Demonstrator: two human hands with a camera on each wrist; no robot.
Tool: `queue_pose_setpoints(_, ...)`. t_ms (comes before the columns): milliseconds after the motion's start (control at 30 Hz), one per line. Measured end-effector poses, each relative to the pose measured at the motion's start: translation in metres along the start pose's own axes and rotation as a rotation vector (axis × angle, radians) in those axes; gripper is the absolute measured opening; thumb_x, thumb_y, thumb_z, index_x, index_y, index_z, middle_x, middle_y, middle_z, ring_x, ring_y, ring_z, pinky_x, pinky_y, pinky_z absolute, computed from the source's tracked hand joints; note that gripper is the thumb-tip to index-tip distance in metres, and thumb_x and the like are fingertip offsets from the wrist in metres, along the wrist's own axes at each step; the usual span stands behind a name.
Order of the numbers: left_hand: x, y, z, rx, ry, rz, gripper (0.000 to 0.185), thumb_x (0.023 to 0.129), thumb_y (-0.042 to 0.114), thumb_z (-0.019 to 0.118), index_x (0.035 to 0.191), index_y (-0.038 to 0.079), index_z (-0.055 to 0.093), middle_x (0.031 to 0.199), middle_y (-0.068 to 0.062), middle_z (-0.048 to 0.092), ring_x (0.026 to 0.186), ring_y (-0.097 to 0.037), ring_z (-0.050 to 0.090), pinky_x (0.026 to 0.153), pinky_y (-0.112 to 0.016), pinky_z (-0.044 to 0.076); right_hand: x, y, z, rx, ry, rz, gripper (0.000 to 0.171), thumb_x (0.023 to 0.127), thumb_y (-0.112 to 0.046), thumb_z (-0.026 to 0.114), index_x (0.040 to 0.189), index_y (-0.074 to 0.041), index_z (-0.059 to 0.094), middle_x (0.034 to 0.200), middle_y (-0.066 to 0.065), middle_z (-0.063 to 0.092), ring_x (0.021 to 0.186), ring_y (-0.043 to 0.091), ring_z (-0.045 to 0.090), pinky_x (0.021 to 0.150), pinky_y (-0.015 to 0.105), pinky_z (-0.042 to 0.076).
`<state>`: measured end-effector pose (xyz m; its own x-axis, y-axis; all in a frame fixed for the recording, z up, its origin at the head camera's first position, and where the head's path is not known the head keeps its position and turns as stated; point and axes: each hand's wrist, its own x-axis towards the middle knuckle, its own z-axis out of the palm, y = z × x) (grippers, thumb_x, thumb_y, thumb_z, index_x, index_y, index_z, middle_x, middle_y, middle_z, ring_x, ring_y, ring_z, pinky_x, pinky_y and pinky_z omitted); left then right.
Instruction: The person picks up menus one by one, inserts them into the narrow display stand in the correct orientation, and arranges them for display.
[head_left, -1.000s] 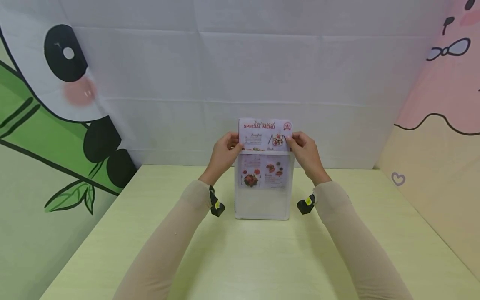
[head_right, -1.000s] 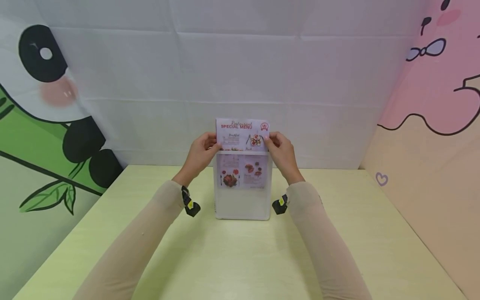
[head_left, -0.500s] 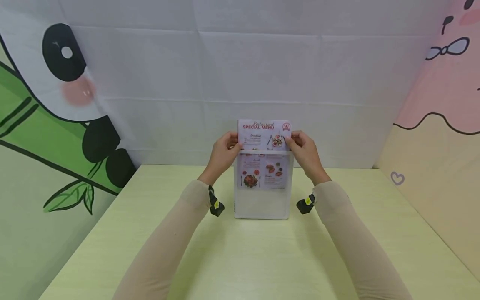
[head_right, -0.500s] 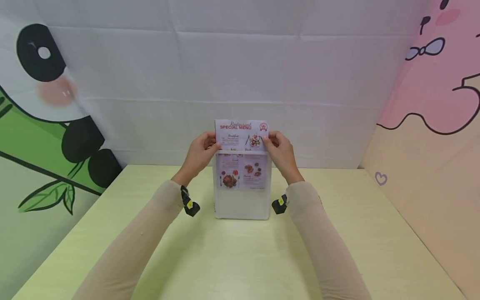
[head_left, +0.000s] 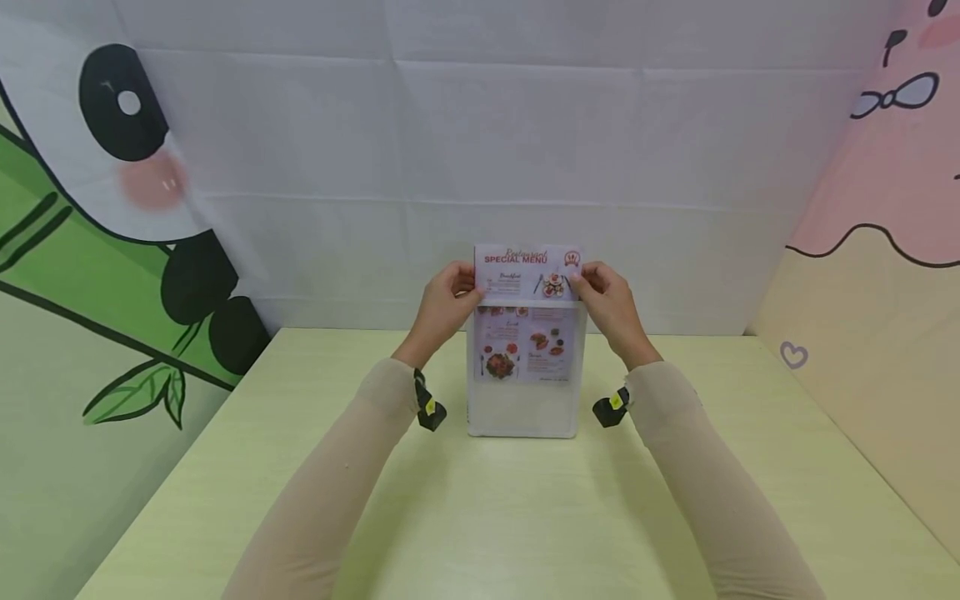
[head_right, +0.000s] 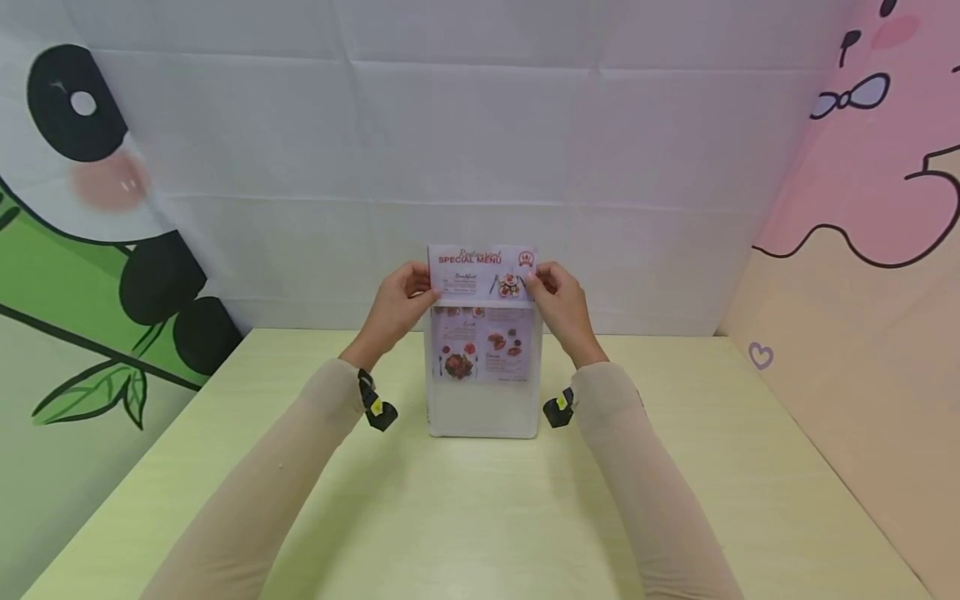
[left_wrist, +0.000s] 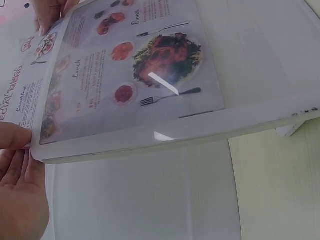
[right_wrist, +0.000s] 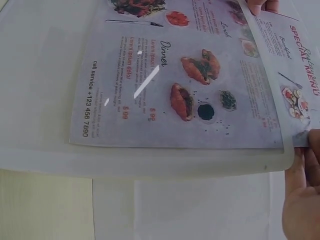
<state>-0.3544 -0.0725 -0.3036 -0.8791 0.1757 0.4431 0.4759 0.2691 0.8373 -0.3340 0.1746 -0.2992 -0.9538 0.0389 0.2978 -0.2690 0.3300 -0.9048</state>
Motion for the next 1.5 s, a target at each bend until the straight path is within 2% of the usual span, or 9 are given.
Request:
queue_pose_setpoints(200, 0.0004, 0.0008, -0.0021, -0.008, -0.018, -0.017, 0.018, 0.09, 0.001, 0.059, 0.108, -0.002, 0.056, 0.109, -0.017, 0.063, 0.103, -0.025, 0.059, 0.094, -0.038, 0.051, -0.0002, -0.001, 0.0003, -0.007, 0.003, -0.007, 0.03, 0.1, -0.024, 0.051, 0.122, -0.005, 0.054, 0.114, 0.011, 0.06, 0.095, 0.017, 0.055, 0.087, 0.029, 0.043)
queue_pose_setpoints(433, 0.0004, 0.0002, -0.0026, -0.009, -0.019, -0.015, 0.016, 0.091, 0.002, 0.059, 0.106, -0.001, 0.057, 0.109, -0.017, 0.064, 0.103, -0.025, 0.06, 0.091, -0.036, 0.051, -0.0004, -0.0016, 0.0008, 0.002, 0.005, -0.001, 0.027, 0.098, -0.023, 0.049, 0.118, -0.004, 0.054, 0.11, 0.009, 0.061, 0.095, 0.017, 0.053, 0.086, 0.029, 0.042)
queue_pose_setpoints(833, -0.0002, 0.0005, -0.0035, -0.008, -0.026, -0.034, 0.015, 0.094, 0.008, 0.058, 0.107, 0.0, 0.059, 0.109, -0.015, 0.064, 0.1, -0.023, 0.061, 0.09, -0.036, 0.051, -0.0003, -0.0012, -0.0014, -0.013, -0.026, -0.018, 0.043, 0.098, -0.043, 0.05, 0.116, -0.004, 0.056, 0.109, 0.01, 0.061, 0.095, 0.018, 0.052, 0.088, 0.031, 0.041)
queue_pose_setpoints(1100, -0.0025, 0.0034, -0.0052, 0.08, -0.002, 0.006, 0.016, 0.093, 0.009, 0.06, 0.106, 0.0, 0.062, 0.106, -0.015, 0.065, 0.1, -0.025, 0.063, 0.092, -0.038, 0.052, -0.0002, -0.0005, -0.0007, -0.035, -0.003, -0.066, 0.036, 0.099, -0.034, 0.052, 0.123, -0.008, 0.054, 0.115, 0.015, 0.063, 0.096, 0.02, 0.058, 0.087, 0.031, 0.045)
queue_pose_setpoints(1333, -0.0039, 0.001, -0.0069, 0.098, 0.004, 0.006, 0.017, 0.093, 0.01, 0.062, 0.107, 0.0, 0.064, 0.105, -0.016, 0.066, 0.098, -0.026, 0.063, 0.091, -0.038, 0.052, -0.002, -0.0026, -0.0033, -0.047, -0.003, -0.056, 0.042, 0.099, -0.04, 0.05, 0.121, -0.005, 0.058, 0.115, 0.013, 0.061, 0.096, 0.017, 0.057, 0.086, 0.027, 0.046)
queue_pose_setpoints(1500, -0.0041, -0.0022, -0.0072, 0.103, -0.009, 0.011, 0.022, 0.092, 0.011, 0.063, 0.113, 0.002, 0.062, 0.105, -0.017, 0.067, 0.097, -0.027, 0.062, 0.091, -0.04, 0.051, -0.0027, -0.004, -0.0065, -0.026, -0.007, -0.028, 0.043, 0.097, -0.039, 0.054, 0.12, -0.004, 0.061, 0.114, 0.012, 0.061, 0.096, 0.015, 0.059, 0.089, 0.027, 0.05)
